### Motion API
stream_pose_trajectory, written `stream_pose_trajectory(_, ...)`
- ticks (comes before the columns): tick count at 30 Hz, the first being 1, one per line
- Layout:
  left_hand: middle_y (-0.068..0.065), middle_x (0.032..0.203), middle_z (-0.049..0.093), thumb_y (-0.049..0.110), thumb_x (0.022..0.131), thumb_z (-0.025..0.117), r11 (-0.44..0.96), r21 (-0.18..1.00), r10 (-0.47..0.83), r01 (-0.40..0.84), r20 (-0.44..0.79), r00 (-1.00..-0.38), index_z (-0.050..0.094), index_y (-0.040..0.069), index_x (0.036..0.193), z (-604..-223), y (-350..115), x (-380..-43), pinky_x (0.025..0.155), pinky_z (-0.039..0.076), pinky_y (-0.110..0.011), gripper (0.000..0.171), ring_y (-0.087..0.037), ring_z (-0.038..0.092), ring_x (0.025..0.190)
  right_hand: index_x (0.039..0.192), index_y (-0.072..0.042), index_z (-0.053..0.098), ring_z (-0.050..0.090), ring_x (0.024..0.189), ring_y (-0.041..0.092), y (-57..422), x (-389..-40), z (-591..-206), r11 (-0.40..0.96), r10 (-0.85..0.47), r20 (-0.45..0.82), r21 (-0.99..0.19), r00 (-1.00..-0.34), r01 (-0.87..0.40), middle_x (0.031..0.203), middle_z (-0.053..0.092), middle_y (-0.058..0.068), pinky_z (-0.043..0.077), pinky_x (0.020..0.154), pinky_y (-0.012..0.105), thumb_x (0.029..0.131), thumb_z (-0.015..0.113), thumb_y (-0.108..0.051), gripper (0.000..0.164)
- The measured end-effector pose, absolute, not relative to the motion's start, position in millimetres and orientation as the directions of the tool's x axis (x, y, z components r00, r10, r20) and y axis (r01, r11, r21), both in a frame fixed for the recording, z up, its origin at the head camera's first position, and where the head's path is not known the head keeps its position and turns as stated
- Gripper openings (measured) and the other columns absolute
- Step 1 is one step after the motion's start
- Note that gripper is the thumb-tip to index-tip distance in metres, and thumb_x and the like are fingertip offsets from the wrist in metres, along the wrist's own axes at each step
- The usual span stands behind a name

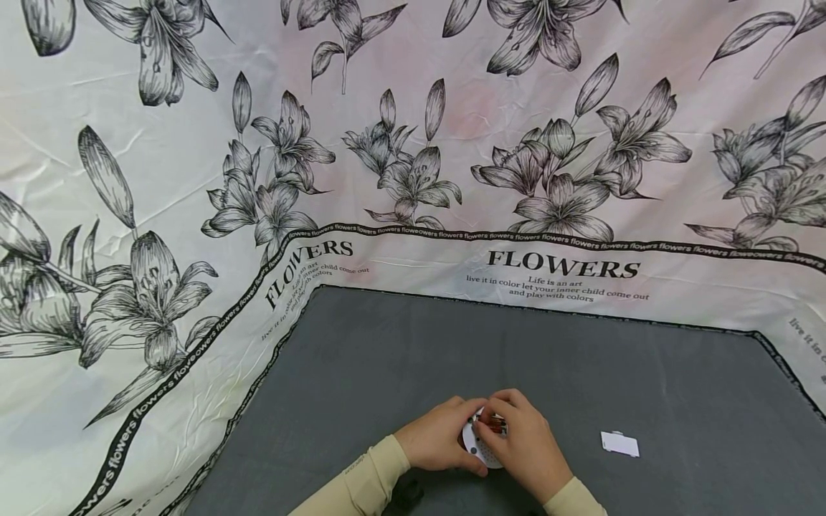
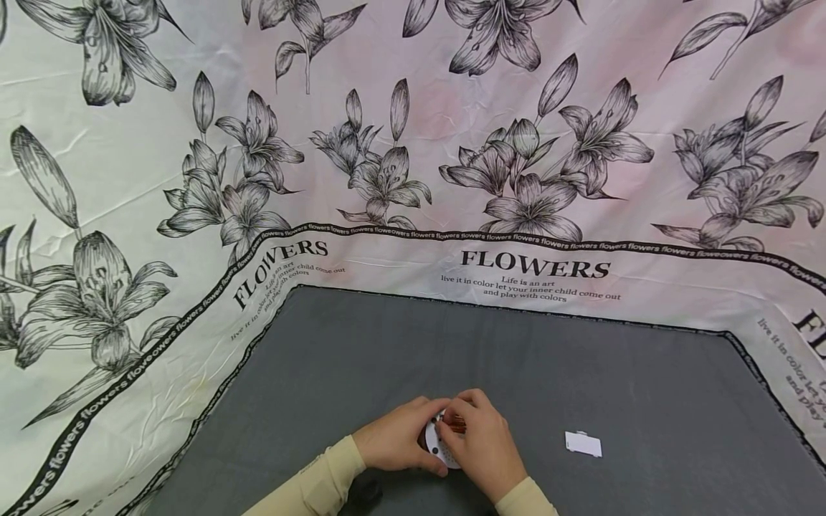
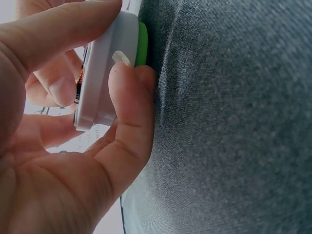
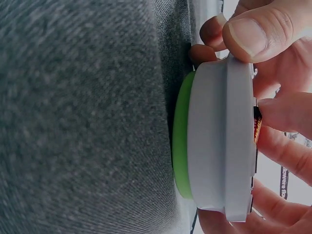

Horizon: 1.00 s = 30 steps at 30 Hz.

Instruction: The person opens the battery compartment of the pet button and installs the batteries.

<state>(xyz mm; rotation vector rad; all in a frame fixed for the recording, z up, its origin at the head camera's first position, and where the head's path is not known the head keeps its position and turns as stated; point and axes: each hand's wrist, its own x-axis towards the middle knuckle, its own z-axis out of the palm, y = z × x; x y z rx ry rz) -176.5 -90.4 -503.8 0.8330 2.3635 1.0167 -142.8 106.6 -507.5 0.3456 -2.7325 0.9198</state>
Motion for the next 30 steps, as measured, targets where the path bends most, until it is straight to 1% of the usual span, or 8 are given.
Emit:
stream_pose_trajectory(5, 0.010, 0.122, 0.059, 0.038, 0.087, 0.094, 0.557, 0.750, 0.667, 0.357, -0.148, -0.730, 0.045, 0.038, 0.162, -503.6, -89.9, -175.6, 0.077, 0.052, -0.022, 0.090, 0.000, 0.053, 0.092, 0.082, -0.034, 0.068, 0.071, 0.094, 0.011, 106.4, -142.4, -506.0, 0.774, -0.148, 0.271, -0.566, -0.951, -0.282, 0.106, 0.065, -0.008, 0.062, 0.079, 0.032, 0.090, 0.089, -0.017, 0.029)
stream_pose_trajectory(10, 0.010, 0.121, 0.060, 0.039, 0.087, 0.093, 0.561, 0.745, 0.668, 0.361, -0.149, -0.729, 0.045, 0.036, 0.162, -503.2, -89.7, -175.5, 0.078, 0.051, -0.022, 0.089, 0.000, 0.053, 0.092, 0.082, -0.033, 0.068, 0.070, 0.093, 0.011, 106.3, -142.2, -506.4, 0.773, -0.145, 0.292, -0.563, -0.945, -0.293, 0.105, 0.064, -0.008, 0.061, 0.078, 0.031, 0.089, 0.090, -0.015, 0.029)
stream_pose_trajectory(16, 0.008, 0.122, 0.059, 0.037, 0.086, 0.095, 0.569, 0.727, 0.668, 0.385, -0.136, -0.731, 0.046, 0.036, 0.161, -503.3, -88.6, -175.1, 0.078, 0.051, -0.020, 0.089, 0.000, 0.053, 0.092, 0.077, -0.031, 0.062, 0.061, 0.080, 0.009, 109.2, -142.2, -508.6, 0.766, -0.111, 0.351, -0.566, -0.930, -0.305, 0.102, 0.068, -0.006, 0.050, 0.066, 0.024, 0.085, 0.088, -0.004, 0.038)
stream_pose_trajectory(19, 0.009, 0.122, 0.059, 0.037, 0.085, 0.095, 0.576, 0.722, 0.664, 0.383, -0.141, -0.734, 0.047, 0.037, 0.160, -503.1, -88.7, -174.9, 0.078, 0.050, -0.021, 0.089, 0.000, 0.053, 0.093, 0.078, -0.030, 0.062, 0.059, 0.078, 0.008, 111.5, -142.5, -508.6, 0.757, -0.116, 0.363, -0.571, -0.925, -0.319, 0.100, 0.069, -0.006, 0.048, 0.065, 0.024, 0.085, 0.089, -0.004, 0.038)
stream_pose_trajectory(22, 0.009, 0.121, 0.059, 0.037, 0.085, 0.095, 0.578, 0.732, 0.658, 0.362, -0.155, -0.737, 0.047, 0.039, 0.160, -502.5, -89.0, -174.6, 0.077, 0.050, -0.022, 0.089, -0.001, 0.054, 0.091, 0.081, -0.028, 0.063, 0.060, 0.080, 0.008, 114.6, -143.0, -507.1, 0.742, -0.117, 0.323, -0.600, -0.939, -0.299, 0.097, 0.068, -0.006, 0.050, 0.067, 0.025, 0.088, 0.089, -0.009, 0.033)
stream_pose_trajectory(25, 0.009, 0.119, 0.058, 0.036, 0.084, 0.096, 0.578, 0.738, 0.654, 0.349, -0.162, -0.739, 0.047, 0.041, 0.159, -502.3, -88.8, -174.5, 0.074, 0.050, -0.022, 0.090, -0.002, 0.054, 0.089, 0.087, -0.026, 0.067, 0.069, 0.089, 0.009, 118.7, -143.7, -505.9, 0.721, -0.092, 0.239, -0.654, -0.967, -0.230, 0.097, 0.070, -0.006, 0.057, 0.074, 0.027, 0.093, 0.086, -0.011, 0.025)
stream_pose_trajectory(28, 0.010, 0.117, 0.058, 0.036, 0.084, 0.096, 0.579, 0.738, 0.653, 0.346, -0.166, -0.739, 0.046, 0.042, 0.160, -502.2, -88.5, -174.8, 0.073, 0.050, -0.022, 0.091, -0.003, 0.054, 0.087, 0.096, -0.022, 0.070, 0.076, 0.099, 0.015, 122.1, -144.9, -504.8, 0.693, -0.065, 0.167, -0.702, -0.984, -0.165, 0.102, 0.075, -0.002, 0.062, 0.080, 0.032, 0.097, 0.080, -0.007, 0.019)
stream_pose_trajectory(30, 0.010, 0.118, 0.058, 0.036, 0.084, 0.096, 0.582, 0.737, 0.651, 0.344, -0.168, -0.740, 0.046, 0.041, 0.160, -502.1, -88.4, -175.2, 0.074, 0.049, -0.022, 0.091, -0.003, 0.054, 0.087, 0.100, -0.021, 0.072, 0.078, 0.100, 0.017, 123.5, -146.2, -504.4, 0.675, -0.054, 0.143, -0.724, -0.988, -0.142, 0.106, 0.078, 0.002, 0.063, 0.080, 0.033, 0.099, 0.076, -0.004, 0.018)
